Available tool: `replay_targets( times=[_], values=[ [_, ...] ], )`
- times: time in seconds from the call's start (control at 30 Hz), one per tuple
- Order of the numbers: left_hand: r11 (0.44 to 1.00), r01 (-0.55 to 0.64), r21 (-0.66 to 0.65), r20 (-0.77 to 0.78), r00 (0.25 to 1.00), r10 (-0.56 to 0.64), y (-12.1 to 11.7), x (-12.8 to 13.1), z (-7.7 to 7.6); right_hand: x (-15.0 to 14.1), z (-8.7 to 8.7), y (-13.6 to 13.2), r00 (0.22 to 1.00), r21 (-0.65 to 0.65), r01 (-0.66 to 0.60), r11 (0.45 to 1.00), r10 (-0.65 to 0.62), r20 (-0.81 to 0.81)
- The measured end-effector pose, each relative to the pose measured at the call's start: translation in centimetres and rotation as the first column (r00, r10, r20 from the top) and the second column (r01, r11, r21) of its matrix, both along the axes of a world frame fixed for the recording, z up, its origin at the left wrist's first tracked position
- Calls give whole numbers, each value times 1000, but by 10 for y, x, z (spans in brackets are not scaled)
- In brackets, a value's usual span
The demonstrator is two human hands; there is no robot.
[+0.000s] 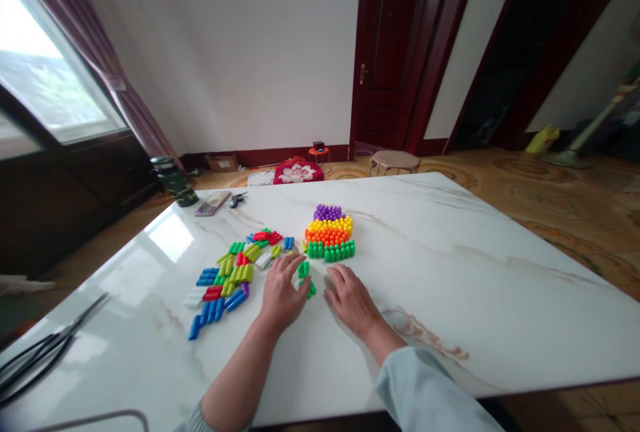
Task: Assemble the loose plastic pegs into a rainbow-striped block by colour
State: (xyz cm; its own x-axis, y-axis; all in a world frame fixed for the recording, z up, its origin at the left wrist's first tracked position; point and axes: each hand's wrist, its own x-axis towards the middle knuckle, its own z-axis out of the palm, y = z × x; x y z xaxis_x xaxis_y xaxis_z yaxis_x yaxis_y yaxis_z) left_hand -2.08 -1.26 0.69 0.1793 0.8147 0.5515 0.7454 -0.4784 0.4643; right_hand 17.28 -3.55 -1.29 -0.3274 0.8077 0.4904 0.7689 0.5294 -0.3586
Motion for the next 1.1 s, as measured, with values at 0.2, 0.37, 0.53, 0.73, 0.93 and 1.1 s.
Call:
replay_targets(
  times=[0.2,0.37,0.53,0.73,0.93,1.1],
  values=[
    [991,107,-82,2,994,-107,3,-5,-8,-7,13,-7,996,-125,1,992,9,84],
    [980,123,-154,88,990,-110,9,-8,-12,-54,27,-16,967,-226,239,944,-210,147],
    [971,131,-198,131,986,-107,10,-10,-13,-80,25,-20,901,-181,421,889,-387,197],
    [979,128,-160,181,979,-98,12,-10,-18,-57,22,-11,778,-152,622,768,-583,233],
    [981,145,-126,186,975,-120,8,-9,-18,-57,17,-1,825,-179,565,806,-548,138],
    [981,142,-131,108,986,-129,9,-8,-17,-56,10,-3,852,-187,512,839,-523,-12]
  ],
)
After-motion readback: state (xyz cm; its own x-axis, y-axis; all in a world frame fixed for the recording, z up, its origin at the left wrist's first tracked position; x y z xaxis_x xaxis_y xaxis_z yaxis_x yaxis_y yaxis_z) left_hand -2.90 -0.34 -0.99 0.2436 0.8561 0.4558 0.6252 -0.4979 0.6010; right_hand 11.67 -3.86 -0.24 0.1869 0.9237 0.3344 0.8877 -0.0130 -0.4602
